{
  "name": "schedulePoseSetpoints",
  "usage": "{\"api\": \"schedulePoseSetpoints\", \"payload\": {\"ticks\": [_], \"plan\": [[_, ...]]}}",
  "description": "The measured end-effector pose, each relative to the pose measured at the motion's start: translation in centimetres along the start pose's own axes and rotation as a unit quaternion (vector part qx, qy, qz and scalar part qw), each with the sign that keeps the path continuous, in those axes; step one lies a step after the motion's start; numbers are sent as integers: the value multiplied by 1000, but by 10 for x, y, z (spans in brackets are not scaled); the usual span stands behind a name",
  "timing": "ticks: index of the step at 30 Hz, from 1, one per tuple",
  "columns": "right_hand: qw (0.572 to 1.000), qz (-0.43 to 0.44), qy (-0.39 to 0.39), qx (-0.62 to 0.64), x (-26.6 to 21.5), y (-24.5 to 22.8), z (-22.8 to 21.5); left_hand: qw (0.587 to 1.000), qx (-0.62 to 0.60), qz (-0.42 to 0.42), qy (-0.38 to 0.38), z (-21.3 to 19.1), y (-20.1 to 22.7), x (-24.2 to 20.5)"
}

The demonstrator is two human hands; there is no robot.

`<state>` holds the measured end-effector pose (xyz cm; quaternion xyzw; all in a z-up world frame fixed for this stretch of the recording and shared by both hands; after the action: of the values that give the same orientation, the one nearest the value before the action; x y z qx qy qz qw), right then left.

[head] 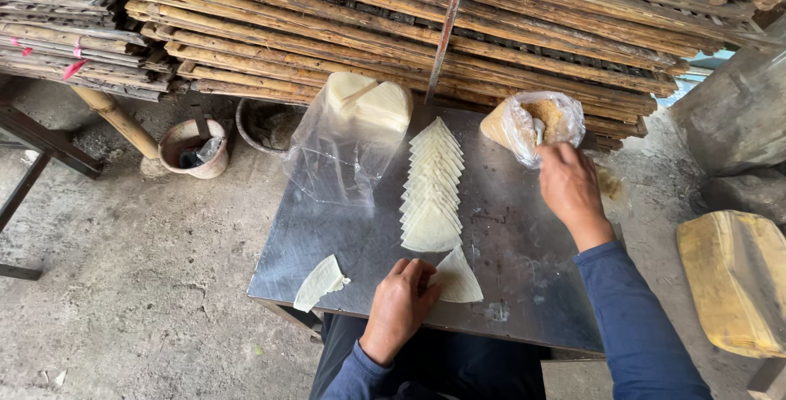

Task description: The person repeatedly scoops a granular filling from a plastic bag with a small spoon and places it onto thin triangular wrappers on a metal table. They fold each wrapper into a small packet and set it aside, continuing the cycle with multiple wrappers.

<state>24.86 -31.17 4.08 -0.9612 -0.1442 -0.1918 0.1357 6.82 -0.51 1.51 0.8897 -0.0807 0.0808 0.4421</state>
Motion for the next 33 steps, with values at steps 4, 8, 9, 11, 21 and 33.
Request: {"api": "schedulePoseSetpoints", "payload": {"ticks": [4, 8, 9, 11, 21, 33], "plan": [[981, 99, 86, 144, 3, 19, -10, 1000, 17, -2, 12, 1, 0, 1], [989, 70, 65, 112, 13, 9, -10, 1000, 4, -2, 12, 1, -1, 1], [993, 57, 52, 91, 16, 4, -9, 1000, 4, -1, 14, 0, 0, 1], [998, 47, 46, 2, 16, -3, -7, 1000, -8, 6, 17, -2, 2, -1], [984, 34, 164, 55, 24, 17, -18, 1000, -11, 18, 11, -5, 6, 1], [968, -62, 234, 71, 10, -20, -75, 999, 10, 40, -4, -6, 10, 0]]}}
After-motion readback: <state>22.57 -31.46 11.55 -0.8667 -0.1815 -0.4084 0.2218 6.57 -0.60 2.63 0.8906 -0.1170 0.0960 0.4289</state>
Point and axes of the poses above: each hand's wrist, its own x-axis towards the middle knuckle, its own z-axis out of the palm, y = z × x, the point moved 7 cm from there along x, towards the middle knuckle, and after that the axes turned 12 degrees about x, right-handed, at the moved point
